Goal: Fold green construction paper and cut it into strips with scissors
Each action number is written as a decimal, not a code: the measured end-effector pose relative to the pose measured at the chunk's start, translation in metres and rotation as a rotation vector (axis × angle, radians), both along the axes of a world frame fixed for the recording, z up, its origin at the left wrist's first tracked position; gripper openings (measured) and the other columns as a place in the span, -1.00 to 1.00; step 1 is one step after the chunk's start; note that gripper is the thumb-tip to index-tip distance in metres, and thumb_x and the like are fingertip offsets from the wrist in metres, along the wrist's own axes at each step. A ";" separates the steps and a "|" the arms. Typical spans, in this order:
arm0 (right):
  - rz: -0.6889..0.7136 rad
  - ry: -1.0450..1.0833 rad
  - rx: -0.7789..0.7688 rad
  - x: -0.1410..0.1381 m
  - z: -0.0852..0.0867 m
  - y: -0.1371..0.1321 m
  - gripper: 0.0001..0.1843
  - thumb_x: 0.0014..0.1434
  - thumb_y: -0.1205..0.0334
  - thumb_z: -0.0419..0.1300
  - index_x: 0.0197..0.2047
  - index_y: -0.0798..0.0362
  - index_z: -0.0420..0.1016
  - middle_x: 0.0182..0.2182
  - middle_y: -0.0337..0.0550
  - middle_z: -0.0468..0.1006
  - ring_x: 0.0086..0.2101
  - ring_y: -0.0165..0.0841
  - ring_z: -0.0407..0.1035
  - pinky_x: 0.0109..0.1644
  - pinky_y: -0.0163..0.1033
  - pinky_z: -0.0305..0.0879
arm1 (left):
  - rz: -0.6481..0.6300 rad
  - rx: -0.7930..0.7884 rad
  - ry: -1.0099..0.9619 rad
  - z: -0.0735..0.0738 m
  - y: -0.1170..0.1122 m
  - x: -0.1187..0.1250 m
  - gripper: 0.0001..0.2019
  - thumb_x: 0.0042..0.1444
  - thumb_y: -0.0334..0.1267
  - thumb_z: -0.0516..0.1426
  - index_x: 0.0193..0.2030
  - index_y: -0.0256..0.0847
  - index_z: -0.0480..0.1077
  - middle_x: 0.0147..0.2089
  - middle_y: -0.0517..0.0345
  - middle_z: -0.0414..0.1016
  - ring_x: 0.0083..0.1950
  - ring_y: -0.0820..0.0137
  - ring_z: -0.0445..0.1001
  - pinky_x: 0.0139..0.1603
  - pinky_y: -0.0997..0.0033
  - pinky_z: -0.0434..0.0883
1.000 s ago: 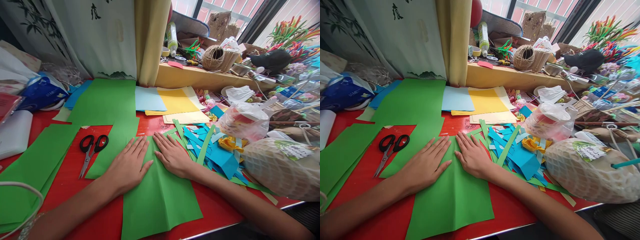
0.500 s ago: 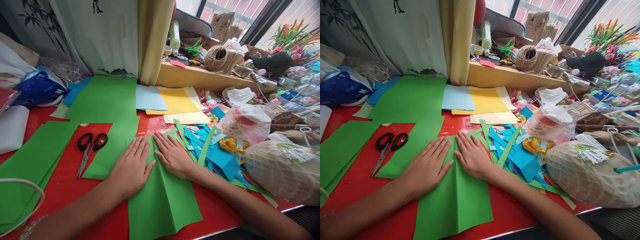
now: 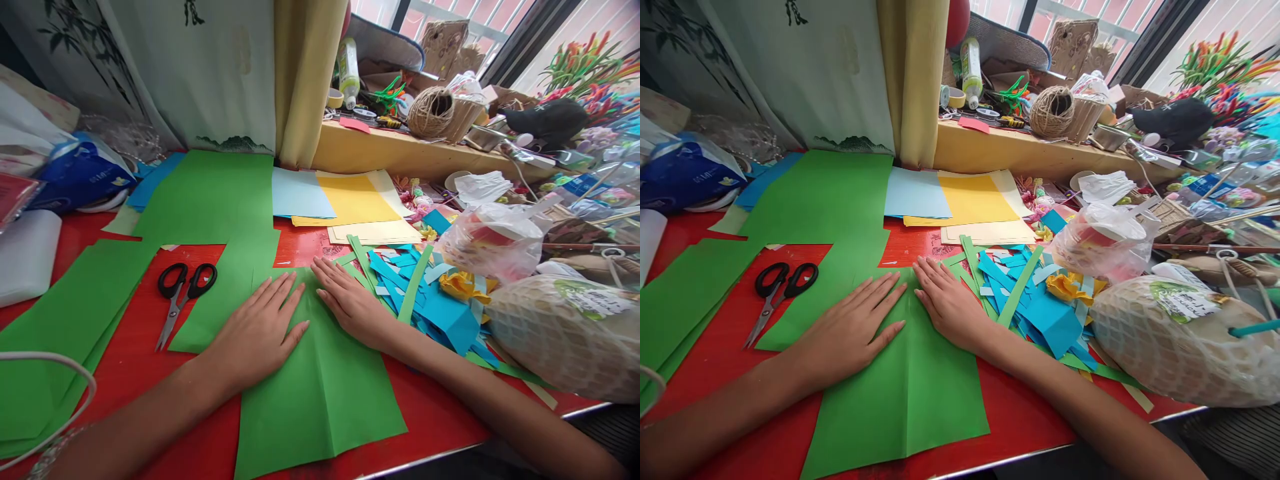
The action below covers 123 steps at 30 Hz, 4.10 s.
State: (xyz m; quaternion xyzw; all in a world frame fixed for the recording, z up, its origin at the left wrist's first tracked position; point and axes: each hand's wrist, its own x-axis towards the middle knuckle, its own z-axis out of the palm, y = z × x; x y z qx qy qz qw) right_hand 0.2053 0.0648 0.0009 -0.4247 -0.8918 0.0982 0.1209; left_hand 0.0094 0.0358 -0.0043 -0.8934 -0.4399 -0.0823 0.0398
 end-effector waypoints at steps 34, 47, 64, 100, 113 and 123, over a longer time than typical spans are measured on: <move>-0.050 -0.162 0.091 -0.009 -0.007 -0.010 -0.44 0.32 0.18 -0.28 0.28 0.33 0.02 0.28 0.06 -0.05 0.27 -0.25 -0.24 0.32 -0.04 -0.16 | 0.087 0.005 -0.028 -0.005 -0.012 0.012 -0.42 0.24 -0.09 -0.20 0.27 -0.49 0.04 0.33 -0.22 -0.02 0.35 0.18 -0.04 0.32 0.10 0.02; -0.060 -0.168 0.087 -0.009 -0.007 -0.011 -0.44 0.32 0.17 -0.30 0.28 0.31 0.01 0.28 0.04 -0.05 0.27 -0.26 -0.23 0.32 -0.04 -0.17 | 0.115 0.003 -0.013 -0.005 -0.014 0.015 -0.41 0.24 -0.08 -0.22 0.27 -0.49 0.03 0.33 -0.22 -0.04 0.34 0.18 -0.03 0.30 0.11 0.07; -0.066 -0.142 0.050 -0.006 -0.007 -0.001 -0.41 0.32 0.10 -0.30 0.29 0.29 -0.01 0.28 0.02 -0.05 0.27 -0.30 -0.22 0.32 -0.07 -0.19 | 0.047 -0.036 -0.032 -0.007 0.003 -0.003 -0.41 0.24 -0.06 -0.20 0.29 -0.47 0.00 0.35 -0.14 -0.06 0.37 0.23 -0.11 0.33 0.15 0.00; -0.151 0.010 0.070 -0.005 0.005 0.000 -0.42 0.32 0.13 -0.28 0.29 0.30 -0.02 0.28 -0.03 -0.02 0.27 -0.33 -0.27 0.33 -0.08 -0.22 | 0.074 0.084 -0.034 0.005 0.006 -0.007 -0.43 0.26 -0.12 -0.23 0.29 -0.49 -0.04 0.36 -0.14 -0.08 0.38 0.23 -0.16 0.33 0.15 -0.01; -0.128 -0.190 0.055 -0.012 -0.004 -0.009 -0.32 0.31 -0.02 -0.38 0.31 0.30 -0.09 0.30 0.01 -0.11 0.28 -0.29 -0.27 0.33 -0.09 -0.26 | 0.080 -0.057 0.032 -0.003 0.006 -0.006 -0.39 0.24 -0.03 -0.24 0.30 -0.44 -0.05 0.36 -0.10 -0.08 0.36 0.23 -0.08 0.31 0.15 0.04; -0.135 -0.182 0.006 -0.014 0.000 -0.010 -0.23 0.27 -0.14 -0.41 0.32 0.29 -0.13 0.30 -0.03 -0.16 0.28 -0.30 -0.31 0.33 -0.09 -0.29 | 0.100 -0.031 -0.007 -0.005 0.001 -0.003 -0.40 0.24 -0.05 -0.26 0.29 -0.46 -0.02 0.35 -0.13 -0.07 0.36 0.22 -0.07 0.31 0.14 0.05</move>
